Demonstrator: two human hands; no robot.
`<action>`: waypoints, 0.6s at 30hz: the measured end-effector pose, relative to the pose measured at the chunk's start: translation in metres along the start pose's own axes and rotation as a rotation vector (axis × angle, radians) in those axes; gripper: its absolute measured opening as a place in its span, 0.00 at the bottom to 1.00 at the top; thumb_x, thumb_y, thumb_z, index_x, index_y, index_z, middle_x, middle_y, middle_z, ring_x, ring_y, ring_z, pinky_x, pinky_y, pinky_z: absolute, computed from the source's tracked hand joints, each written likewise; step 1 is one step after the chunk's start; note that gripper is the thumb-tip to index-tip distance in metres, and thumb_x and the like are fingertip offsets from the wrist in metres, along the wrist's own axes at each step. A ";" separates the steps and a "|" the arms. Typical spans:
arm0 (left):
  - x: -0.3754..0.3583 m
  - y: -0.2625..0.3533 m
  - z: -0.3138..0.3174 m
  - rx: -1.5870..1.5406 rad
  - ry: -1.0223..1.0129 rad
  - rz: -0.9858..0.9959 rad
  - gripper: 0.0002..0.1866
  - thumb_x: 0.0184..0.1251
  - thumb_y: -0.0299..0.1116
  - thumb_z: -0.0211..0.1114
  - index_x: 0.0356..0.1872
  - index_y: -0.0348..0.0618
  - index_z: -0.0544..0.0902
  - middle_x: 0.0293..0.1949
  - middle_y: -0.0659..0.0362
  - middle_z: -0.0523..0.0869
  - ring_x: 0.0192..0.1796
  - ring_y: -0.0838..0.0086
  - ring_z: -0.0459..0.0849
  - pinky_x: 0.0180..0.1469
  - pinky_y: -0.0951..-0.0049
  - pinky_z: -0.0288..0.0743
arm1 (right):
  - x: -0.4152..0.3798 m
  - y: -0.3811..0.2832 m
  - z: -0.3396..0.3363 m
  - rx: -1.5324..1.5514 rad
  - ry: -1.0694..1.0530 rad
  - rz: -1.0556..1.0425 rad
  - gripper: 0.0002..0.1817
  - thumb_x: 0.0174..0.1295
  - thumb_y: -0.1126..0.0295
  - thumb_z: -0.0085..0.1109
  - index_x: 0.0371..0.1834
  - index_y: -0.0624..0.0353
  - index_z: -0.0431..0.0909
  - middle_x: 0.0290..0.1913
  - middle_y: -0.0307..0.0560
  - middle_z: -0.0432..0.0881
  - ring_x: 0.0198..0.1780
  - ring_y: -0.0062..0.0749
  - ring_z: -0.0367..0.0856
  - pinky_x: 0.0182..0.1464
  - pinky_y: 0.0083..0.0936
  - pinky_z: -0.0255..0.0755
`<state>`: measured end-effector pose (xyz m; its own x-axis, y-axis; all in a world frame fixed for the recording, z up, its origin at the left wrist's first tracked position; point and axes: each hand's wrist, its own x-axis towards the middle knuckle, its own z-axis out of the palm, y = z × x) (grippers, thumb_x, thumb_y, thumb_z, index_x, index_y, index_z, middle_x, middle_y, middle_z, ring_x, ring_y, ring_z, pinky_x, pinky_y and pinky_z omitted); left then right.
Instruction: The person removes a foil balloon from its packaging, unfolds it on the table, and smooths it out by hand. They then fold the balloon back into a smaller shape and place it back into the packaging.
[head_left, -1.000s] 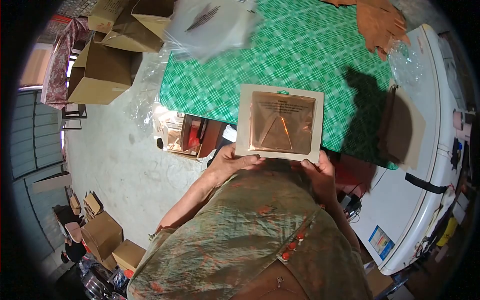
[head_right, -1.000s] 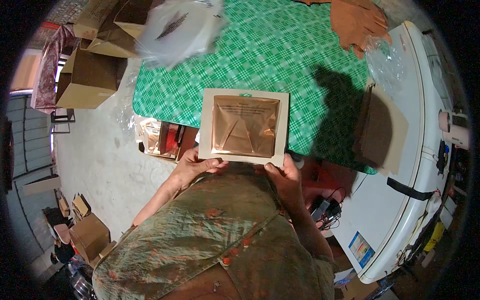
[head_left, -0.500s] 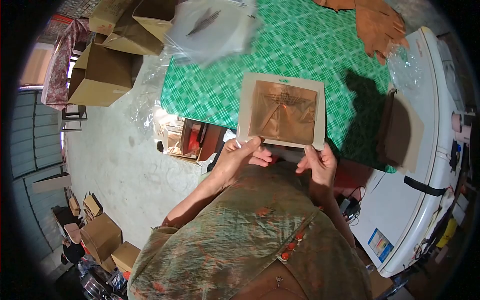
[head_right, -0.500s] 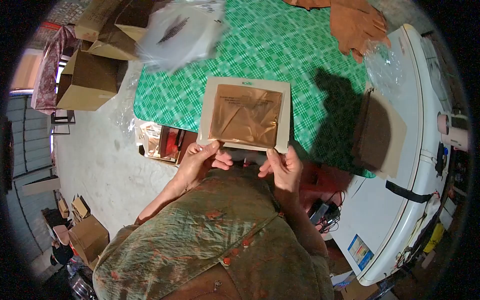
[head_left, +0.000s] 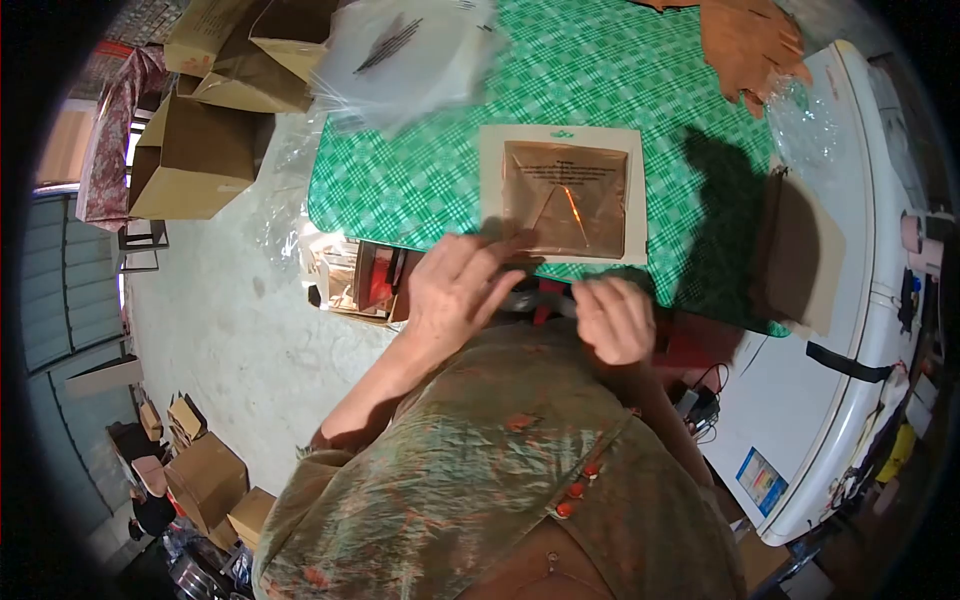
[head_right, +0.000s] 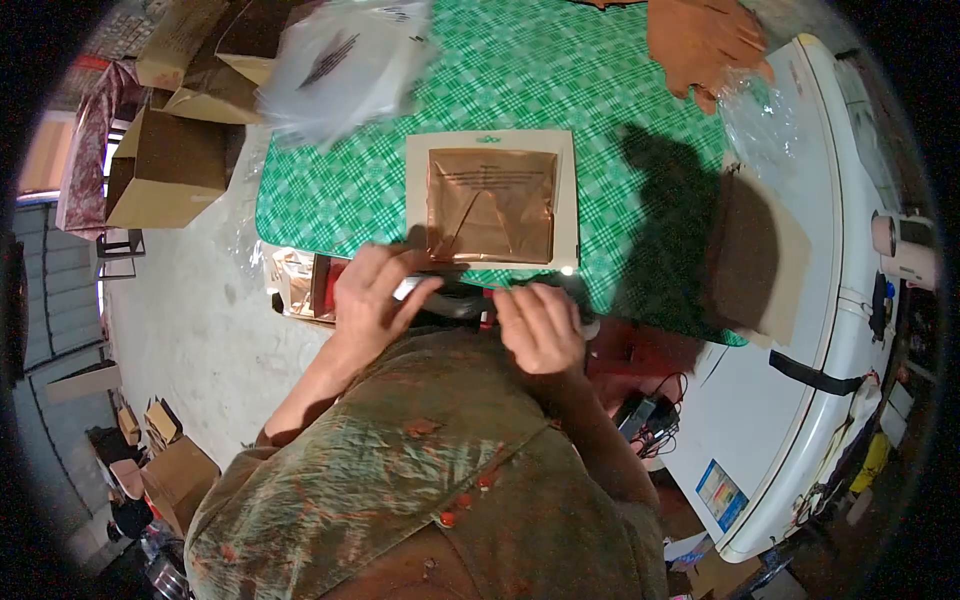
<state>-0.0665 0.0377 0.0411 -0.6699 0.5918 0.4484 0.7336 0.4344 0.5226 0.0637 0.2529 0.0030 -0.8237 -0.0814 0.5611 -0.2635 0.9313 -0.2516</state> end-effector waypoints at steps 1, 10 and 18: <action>0.012 0.000 0.002 0.012 -0.055 0.094 0.23 0.57 0.30 0.81 0.54 0.44 0.86 0.49 0.55 0.86 0.46 0.56 0.81 0.46 0.60 0.77 | 0.001 -0.004 0.005 0.001 -0.039 0.004 0.19 0.61 0.71 0.70 0.56 0.61 0.87 0.54 0.49 0.87 0.57 0.46 0.84 0.60 0.44 0.79; 0.057 -0.015 0.050 -0.073 -0.309 0.359 0.25 0.60 0.36 0.76 0.60 0.46 0.86 0.60 0.56 0.82 0.57 0.59 0.81 0.56 0.59 0.77 | -0.028 0.011 0.047 -0.116 0.064 -0.101 0.17 0.71 0.69 0.63 0.62 0.54 0.85 0.65 0.42 0.83 0.70 0.38 0.77 0.69 0.38 0.77; 0.063 -0.021 0.054 -0.132 -0.326 0.349 0.27 0.60 0.39 0.75 0.63 0.49 0.85 0.59 0.56 0.81 0.56 0.58 0.81 0.56 0.57 0.77 | -0.022 0.010 0.046 -0.030 0.096 -0.077 0.17 0.67 0.71 0.66 0.59 0.53 0.86 0.62 0.38 0.80 0.68 0.34 0.76 0.69 0.36 0.73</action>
<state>-0.1180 0.1026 0.0189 -0.3003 0.8774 0.3742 0.8730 0.0948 0.4784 0.0561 0.2480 -0.0489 -0.7494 -0.1196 0.6512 -0.3072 0.9341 -0.1819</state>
